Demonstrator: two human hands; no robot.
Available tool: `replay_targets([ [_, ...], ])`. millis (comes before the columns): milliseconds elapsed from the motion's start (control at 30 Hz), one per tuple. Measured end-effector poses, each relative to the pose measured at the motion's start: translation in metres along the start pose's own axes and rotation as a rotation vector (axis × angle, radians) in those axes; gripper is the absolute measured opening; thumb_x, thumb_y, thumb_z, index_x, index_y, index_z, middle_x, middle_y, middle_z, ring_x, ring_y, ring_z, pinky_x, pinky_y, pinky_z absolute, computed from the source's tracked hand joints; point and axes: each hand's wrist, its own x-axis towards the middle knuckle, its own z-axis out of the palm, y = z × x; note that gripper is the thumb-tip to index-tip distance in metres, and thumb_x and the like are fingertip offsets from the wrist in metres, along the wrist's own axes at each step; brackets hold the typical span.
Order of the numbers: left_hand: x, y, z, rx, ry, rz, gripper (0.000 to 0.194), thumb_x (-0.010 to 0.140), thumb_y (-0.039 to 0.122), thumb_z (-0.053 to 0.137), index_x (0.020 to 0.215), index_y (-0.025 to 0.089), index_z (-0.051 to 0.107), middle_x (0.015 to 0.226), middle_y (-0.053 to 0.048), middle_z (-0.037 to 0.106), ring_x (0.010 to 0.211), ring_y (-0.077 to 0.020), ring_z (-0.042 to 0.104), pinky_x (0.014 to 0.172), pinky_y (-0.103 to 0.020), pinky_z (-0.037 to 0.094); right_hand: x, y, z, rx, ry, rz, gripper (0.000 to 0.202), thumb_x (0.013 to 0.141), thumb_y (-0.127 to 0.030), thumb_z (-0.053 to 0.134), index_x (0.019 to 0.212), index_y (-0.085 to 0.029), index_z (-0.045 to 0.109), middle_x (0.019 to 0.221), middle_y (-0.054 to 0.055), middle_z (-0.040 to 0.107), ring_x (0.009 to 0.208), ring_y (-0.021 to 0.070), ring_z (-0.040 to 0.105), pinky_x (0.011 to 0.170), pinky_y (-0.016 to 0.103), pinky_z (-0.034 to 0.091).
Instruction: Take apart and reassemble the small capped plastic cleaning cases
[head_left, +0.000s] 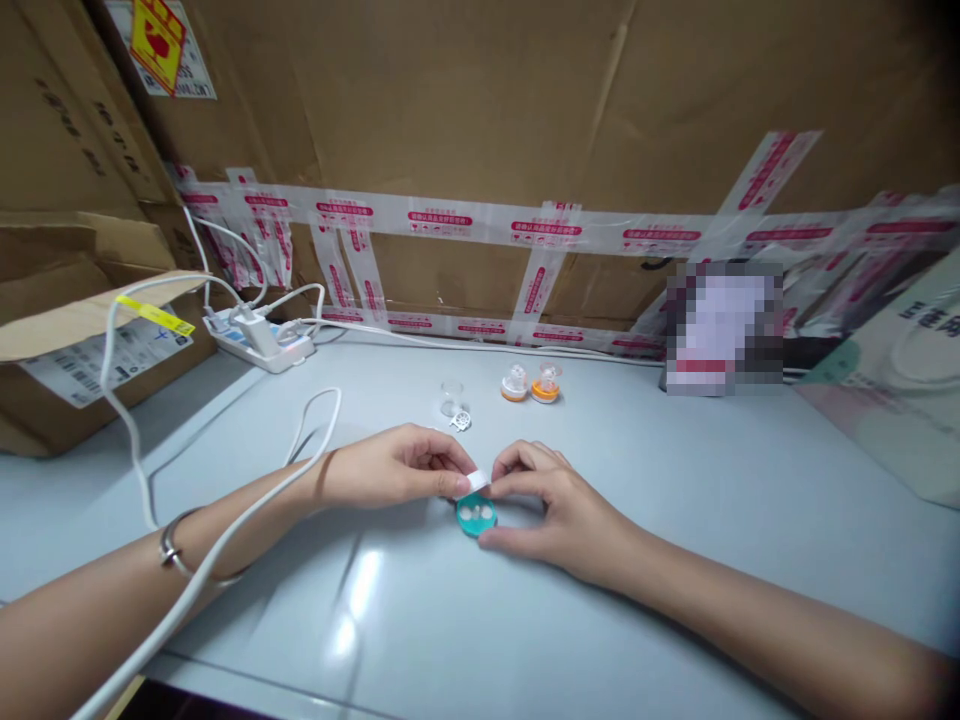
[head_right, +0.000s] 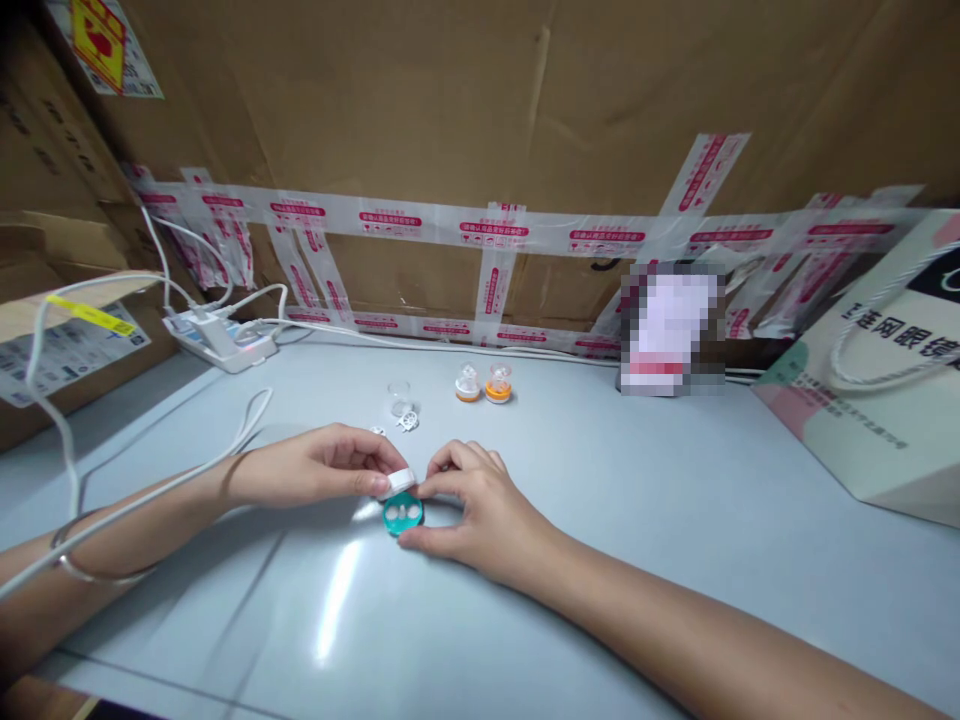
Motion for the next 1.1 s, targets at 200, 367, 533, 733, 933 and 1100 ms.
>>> replay_targets([
  [200,-0.003,0.004,0.008,0.109,0.036,0.026,0.023,0.081,0.025,0.059,0.097,0.009,0.061,0.09,-0.007,0.066,0.082,-0.0153,0.06,0.078,-0.027,0.047,-0.001,0.001,0.0,0.002,-0.01,0.004,0.023,0.063,-0.033,0.078,0.083,-0.022,0.072,0.091,0.004,0.056,0.091,0.0201,0.052,0.086,0.038,0.037],
  [367,-0.007,0.007,0.01,0.329,0.099,0.069,0.027,0.081,0.031,0.061,0.099,0.011,0.062,0.086,-0.006,0.066,0.076,-0.0146,0.059,0.071,-0.025,0.048,-0.001,0.001,0.0,0.025,-0.01,0.026,0.025,0.062,-0.032,0.079,0.084,-0.024,0.072,0.091,0.003,0.056,0.091,0.0199,0.052,0.086,0.037,0.038],
  [533,-0.01,0.01,0.014,0.569,0.158,0.191,0.025,0.08,0.032,0.064,0.098,0.014,0.063,0.085,-0.003,0.063,0.075,-0.0135,0.057,0.07,-0.023,0.045,0.0,0.002,-0.001,0.037,-0.013,0.046,0.03,0.063,-0.032,0.078,0.09,-0.025,0.069,0.092,0.002,0.057,0.091,0.0202,0.053,0.086,0.037,0.039],
  [733,-0.011,0.011,0.022,0.75,0.18,0.285,0.023,0.081,0.028,0.064,0.099,0.015,0.061,0.084,-0.003,0.06,0.077,-0.0142,0.054,0.071,-0.023,0.041,-0.001,0.003,0.001,0.038,-0.007,0.052,0.029,0.064,-0.035,0.077,0.09,-0.024,0.067,0.094,0.002,0.059,0.093,0.0205,0.053,0.086,0.036,0.038],
  [933,-0.011,0.01,0.025,0.767,0.183,0.248,0.022,0.079,0.03,0.066,0.094,0.014,0.061,0.083,-0.002,0.059,0.074,-0.0141,0.054,0.067,-0.022,0.04,0.0,0.001,0.001,0.035,-0.015,0.053,0.032,0.064,-0.037,0.077,0.091,-0.024,0.067,0.094,0.002,0.059,0.093,0.0203,0.054,0.087,0.037,0.037],
  [1100,-0.011,0.008,0.026,0.771,0.21,0.222,0.022,0.079,0.033,0.066,0.09,0.014,0.061,0.08,-0.002,0.058,0.071,-0.014,0.053,0.063,-0.022,0.04,0.001,0.0,-0.001,0.027,-0.041,0.042,0.034,0.064,-0.037,0.077,0.095,-0.025,0.067,0.097,0.002,0.059,0.095,0.0209,0.053,0.09,0.038,0.036],
])
